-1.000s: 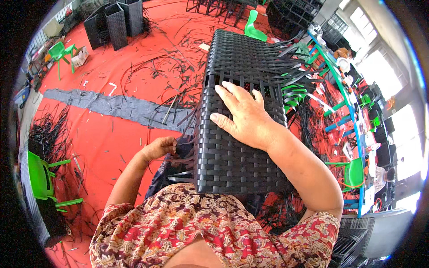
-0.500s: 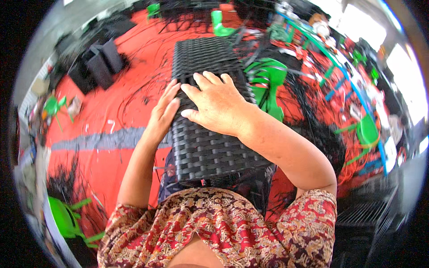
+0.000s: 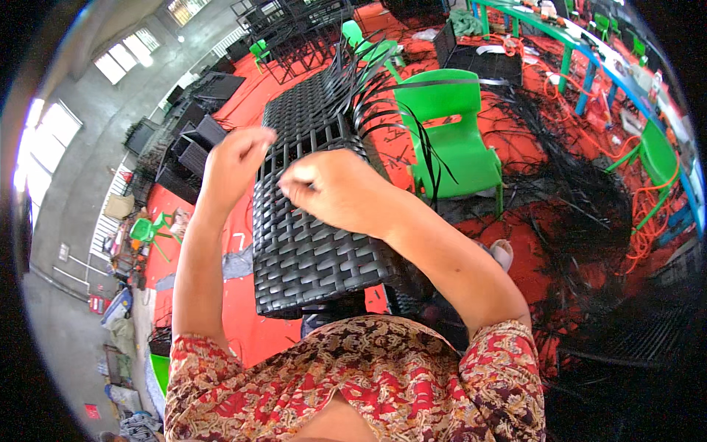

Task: The person weaves black plastic strips into the frame of a basket by hand, using scissors to trim excess strips and tucking the ends into the weave.

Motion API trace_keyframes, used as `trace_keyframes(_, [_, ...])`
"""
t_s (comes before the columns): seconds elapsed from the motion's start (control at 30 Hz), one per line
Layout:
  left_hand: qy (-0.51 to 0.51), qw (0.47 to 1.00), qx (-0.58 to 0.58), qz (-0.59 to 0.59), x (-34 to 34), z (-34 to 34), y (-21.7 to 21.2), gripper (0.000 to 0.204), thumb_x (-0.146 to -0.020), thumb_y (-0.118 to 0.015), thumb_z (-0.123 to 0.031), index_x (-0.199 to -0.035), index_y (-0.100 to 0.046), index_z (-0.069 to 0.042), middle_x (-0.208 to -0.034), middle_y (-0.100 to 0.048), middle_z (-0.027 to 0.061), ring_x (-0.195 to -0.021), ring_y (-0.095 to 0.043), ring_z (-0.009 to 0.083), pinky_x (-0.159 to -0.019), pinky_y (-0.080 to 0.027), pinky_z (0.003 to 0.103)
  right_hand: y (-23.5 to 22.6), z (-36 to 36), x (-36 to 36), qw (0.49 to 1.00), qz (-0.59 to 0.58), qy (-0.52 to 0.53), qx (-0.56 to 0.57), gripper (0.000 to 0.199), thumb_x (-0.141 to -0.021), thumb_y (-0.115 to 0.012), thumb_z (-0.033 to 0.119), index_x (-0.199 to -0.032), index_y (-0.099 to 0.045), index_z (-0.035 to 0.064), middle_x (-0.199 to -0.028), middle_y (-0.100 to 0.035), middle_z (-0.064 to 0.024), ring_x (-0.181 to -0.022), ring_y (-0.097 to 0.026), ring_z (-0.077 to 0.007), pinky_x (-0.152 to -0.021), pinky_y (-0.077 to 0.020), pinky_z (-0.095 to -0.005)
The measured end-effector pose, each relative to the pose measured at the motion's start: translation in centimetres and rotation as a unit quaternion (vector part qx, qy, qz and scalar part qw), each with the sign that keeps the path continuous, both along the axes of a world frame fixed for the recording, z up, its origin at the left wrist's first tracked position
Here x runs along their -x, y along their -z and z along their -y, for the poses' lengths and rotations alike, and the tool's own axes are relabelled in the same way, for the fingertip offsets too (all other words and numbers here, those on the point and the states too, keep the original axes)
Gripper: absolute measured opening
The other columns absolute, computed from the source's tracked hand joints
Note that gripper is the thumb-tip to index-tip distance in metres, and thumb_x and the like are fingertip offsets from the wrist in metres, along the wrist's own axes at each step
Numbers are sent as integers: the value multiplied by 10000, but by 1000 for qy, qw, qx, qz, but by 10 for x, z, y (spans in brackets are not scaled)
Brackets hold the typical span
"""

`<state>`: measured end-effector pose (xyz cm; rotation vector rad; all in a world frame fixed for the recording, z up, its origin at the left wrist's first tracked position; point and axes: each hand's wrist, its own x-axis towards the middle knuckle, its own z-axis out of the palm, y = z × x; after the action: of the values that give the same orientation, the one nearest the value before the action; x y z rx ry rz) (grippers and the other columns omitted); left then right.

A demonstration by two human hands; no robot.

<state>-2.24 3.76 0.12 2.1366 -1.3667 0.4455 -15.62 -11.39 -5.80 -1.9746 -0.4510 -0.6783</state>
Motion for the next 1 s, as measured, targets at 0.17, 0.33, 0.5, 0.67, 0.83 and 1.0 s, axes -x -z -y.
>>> trace_keyframes(0.17, [61, 987, 70, -131, -26, 76, 28, 161, -857, -583, -132, -918, -644, 4, -853, -646, 41, -811, -580, 104, -773, -453, 254, 57, 43, 6, 904, 7, -13, -427, 151, -903, -506, 117, -909, -619, 16, -825, -621, -28, -747, -577, -95, -660, -467, -234])
trace_keyframes(0.33, [101, 985, 52, -129, -24, 82, 47, 97, -853, -586, -81, -879, -646, -8, -896, -614, 28, -772, -541, 95, -721, -433, 223, 94, 58, -27, 903, -21, 46, -426, 197, -914, -472, 111, -982, -610, -11, -857, -619, -32, -720, -555, -95, -648, -456, -238])
trace_keyframes(0.5, [91, 992, 26, -86, -14, 68, 41, 110, -859, -558, -45, -901, -650, 0, -968, -608, 53, -805, -547, 110, -749, -439, 238, 83, 41, -44, 943, -2, 137, -303, 223, -866, -483, 53, -1035, -592, -44, -867, -632, -113, -795, -583, -173, -742, -467, -285])
trace_keyframes(0.67, [92, 995, -13, -45, -2, 59, 28, 141, -853, -553, -18, -954, -650, 1, -1021, -591, 72, -961, -548, 165, -866, -409, 265, 87, 19, -63, 926, 117, 137, -331, 289, -786, -499, -49, -1070, -553, -45, -1025, -583, -202, -1015, -555, -326, -908, -422, -328])
trace_keyframes(0.83, [115, 992, -23, -48, -5, 50, 26, 161, -848, -550, 13, -979, -643, 2, -1042, -577, 78, -981, -539, 167, -887, -401, 274, 75, 14, -56, 925, 179, 175, -286, 178, -784, -520, -15, -943, -599, -30, -926, -598, -191, -866, -584, -336, -775, -467, -368])
trace_keyframes(1.0, [135, 984, -12, -115, -6, 50, 26, 158, -832, -589, -12, -980, -644, -1, -1065, -549, 65, -967, -533, 155, -884, -404, 270, 59, 23, -32, 937, 116, 185, -271, 89, -775, -577, 44, -809, -610, -31, -765, -617, -173, -738, -604, -321, -678, -479, -360])
